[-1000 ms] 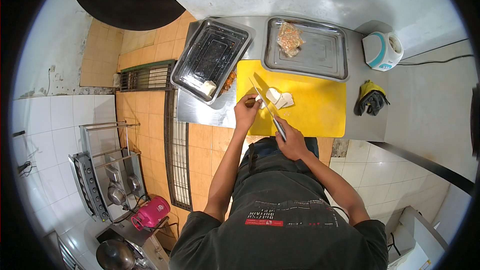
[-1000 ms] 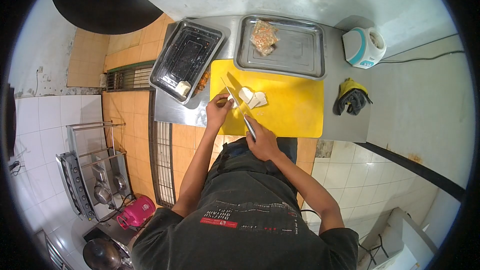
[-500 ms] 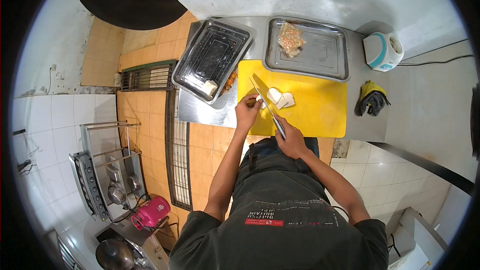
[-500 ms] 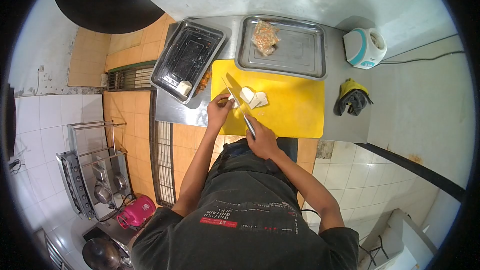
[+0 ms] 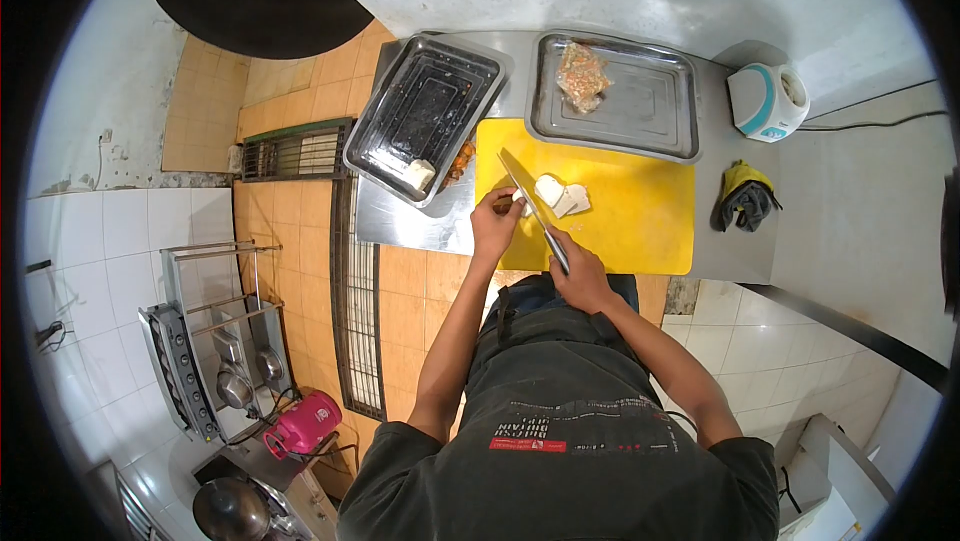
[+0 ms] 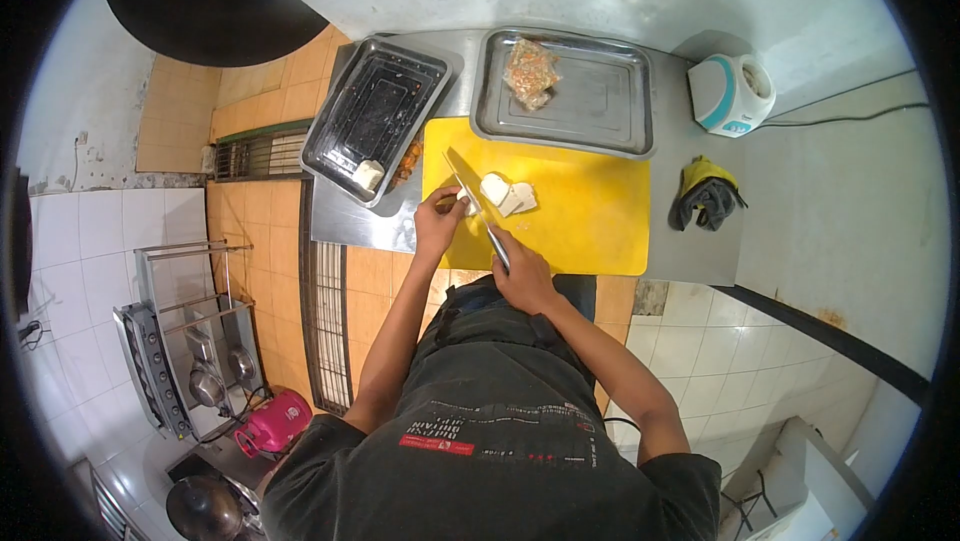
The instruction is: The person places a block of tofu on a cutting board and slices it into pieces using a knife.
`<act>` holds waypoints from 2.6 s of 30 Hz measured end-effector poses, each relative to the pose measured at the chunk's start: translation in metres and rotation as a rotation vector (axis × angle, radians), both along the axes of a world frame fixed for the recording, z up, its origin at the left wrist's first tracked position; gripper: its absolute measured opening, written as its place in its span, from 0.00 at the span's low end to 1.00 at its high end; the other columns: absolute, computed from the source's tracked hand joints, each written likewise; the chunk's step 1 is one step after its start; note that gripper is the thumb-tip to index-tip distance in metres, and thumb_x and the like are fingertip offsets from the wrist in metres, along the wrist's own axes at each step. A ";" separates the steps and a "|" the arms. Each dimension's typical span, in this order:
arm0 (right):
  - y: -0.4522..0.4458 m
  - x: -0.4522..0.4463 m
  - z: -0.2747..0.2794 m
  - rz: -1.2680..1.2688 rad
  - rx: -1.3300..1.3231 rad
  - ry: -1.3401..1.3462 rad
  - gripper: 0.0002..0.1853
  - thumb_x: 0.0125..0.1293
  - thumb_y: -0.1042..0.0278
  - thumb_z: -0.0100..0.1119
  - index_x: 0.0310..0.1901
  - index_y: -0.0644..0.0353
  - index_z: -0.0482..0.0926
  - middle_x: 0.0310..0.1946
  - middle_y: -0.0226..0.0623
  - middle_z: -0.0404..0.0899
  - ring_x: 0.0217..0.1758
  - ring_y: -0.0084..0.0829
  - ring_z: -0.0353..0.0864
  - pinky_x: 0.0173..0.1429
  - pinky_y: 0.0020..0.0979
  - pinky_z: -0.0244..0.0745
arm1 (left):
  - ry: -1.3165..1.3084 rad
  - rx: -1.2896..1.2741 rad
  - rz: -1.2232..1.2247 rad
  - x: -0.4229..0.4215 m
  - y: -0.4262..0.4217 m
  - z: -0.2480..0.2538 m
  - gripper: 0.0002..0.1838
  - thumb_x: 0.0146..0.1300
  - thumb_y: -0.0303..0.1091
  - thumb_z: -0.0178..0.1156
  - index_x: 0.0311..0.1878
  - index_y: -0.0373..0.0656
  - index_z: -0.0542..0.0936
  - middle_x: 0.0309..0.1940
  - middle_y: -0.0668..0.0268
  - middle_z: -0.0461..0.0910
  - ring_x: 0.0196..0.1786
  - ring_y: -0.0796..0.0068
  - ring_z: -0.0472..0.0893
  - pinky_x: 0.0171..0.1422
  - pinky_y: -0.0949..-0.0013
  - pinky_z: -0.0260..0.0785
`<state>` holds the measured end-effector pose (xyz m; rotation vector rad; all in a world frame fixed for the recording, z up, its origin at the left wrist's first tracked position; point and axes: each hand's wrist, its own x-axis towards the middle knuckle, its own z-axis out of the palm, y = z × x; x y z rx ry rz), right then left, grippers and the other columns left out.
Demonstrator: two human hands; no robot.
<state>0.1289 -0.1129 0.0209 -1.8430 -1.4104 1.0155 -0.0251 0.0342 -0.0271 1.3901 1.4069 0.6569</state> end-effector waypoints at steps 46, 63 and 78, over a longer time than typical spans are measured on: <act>-0.050 0.066 0.047 0.080 0.060 -0.415 0.30 0.70 0.66 0.68 0.74 0.42 0.80 0.42 0.40 0.86 0.40 0.44 0.88 0.47 0.44 0.83 | 0.390 0.372 -0.136 0.020 -0.007 0.038 0.33 0.62 0.46 0.78 0.66 0.41 0.81 0.64 0.53 0.83 0.69 0.56 0.81 0.68 0.56 0.75; -0.061 0.078 0.055 0.171 0.140 -0.744 0.31 0.67 0.67 0.70 0.73 0.35 0.81 0.41 0.31 0.81 0.41 0.36 0.82 0.42 0.39 0.79 | 0.515 0.553 -0.480 0.058 -0.023 0.064 0.59 0.50 0.72 0.79 0.82 0.52 0.70 0.81 0.49 0.61 0.87 0.36 0.47 0.83 0.27 0.42; -0.082 0.085 0.058 0.176 0.198 -0.782 0.34 0.62 0.70 0.73 0.71 0.36 0.84 0.37 0.31 0.80 0.37 0.35 0.81 0.39 0.39 0.76 | 0.591 0.544 -0.368 0.055 0.002 0.030 0.56 0.52 0.69 0.79 0.82 0.58 0.70 0.83 0.51 0.59 0.88 0.38 0.44 0.81 0.23 0.40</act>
